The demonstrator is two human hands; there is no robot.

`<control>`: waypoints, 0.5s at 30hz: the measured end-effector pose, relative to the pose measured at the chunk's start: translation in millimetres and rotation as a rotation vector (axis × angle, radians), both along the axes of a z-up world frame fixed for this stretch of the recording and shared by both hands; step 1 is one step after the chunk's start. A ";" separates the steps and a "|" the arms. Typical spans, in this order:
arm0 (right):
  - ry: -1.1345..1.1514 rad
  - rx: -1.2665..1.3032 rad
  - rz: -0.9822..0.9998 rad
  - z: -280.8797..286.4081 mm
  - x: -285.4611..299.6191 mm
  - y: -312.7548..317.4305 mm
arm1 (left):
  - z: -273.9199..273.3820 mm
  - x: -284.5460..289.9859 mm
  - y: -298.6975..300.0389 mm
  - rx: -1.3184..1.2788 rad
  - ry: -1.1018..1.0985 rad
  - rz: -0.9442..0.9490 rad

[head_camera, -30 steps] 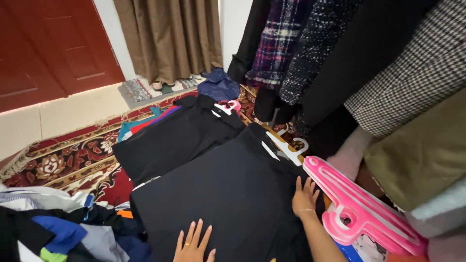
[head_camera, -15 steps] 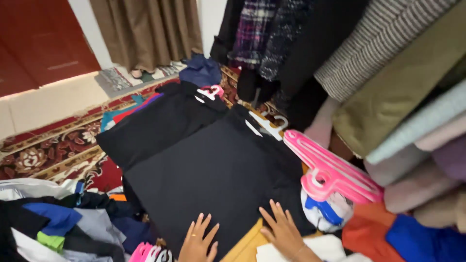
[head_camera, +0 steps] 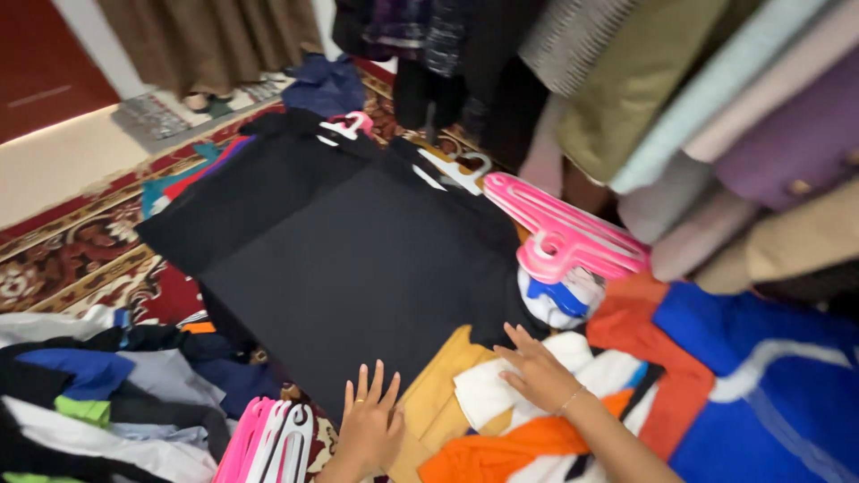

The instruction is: The person hangs several shirts on hangers. They place a black shirt, a blue shirt, and an orange shirt onto hangers and arrange them on a wooden table.

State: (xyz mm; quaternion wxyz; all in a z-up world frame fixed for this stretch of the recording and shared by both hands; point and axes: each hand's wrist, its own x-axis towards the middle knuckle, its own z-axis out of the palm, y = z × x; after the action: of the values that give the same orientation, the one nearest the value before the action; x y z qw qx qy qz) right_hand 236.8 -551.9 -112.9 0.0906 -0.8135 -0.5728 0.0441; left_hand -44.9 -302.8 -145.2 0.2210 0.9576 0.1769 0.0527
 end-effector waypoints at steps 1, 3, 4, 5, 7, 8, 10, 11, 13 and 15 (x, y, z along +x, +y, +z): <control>0.002 0.000 -0.023 12.7 -7.9 -13.9 | 14.0 3.7 -5.8 0.000 0.002 -0.023; -0.067 0.190 -0.014 38.2 -23.8 -44.8 | 42.4 16.3 -17.9 -0.323 0.249 -0.061; -0.067 0.191 -0.052 49.2 -31.1 -63.9 | 35.8 22.2 -29.4 -0.317 0.259 -0.097; -0.036 0.182 -0.107 60.1 -38.4 -83.2 | 29.1 28.2 -41.6 -0.331 0.141 -0.122; -0.009 0.173 -0.206 78.3 -51.8 -128.2 | 21.2 44.8 -69.5 -0.349 0.032 -0.190; -0.073 0.260 -0.233 84.1 -59.0 -152.3 | 19.6 53.0 -84.7 -0.385 -0.132 -0.226; -0.146 0.340 -0.293 98.2 -78.2 -200.0 | 28.2 68.8 -117.2 -0.432 -0.289 -0.292; -0.087 0.301 -0.443 107.0 -90.2 -223.3 | 38.8 76.4 -134.3 -0.475 -0.403 -0.366; -0.023 0.261 -0.617 109.4 -107.5 -273.1 | 57.1 91.7 -167.1 -0.529 -0.505 -0.458; -0.040 0.279 -0.774 95.8 -122.1 -327.8 | 68.9 107.2 -199.1 -0.538 -0.616 -0.567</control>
State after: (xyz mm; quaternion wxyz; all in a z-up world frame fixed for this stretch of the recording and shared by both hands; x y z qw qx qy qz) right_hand 114.6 -879.7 -17.2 0.1989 -0.9494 -0.2268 -0.0870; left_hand 62.3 -501.9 -76.3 0.5078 0.8171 -0.1567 0.2233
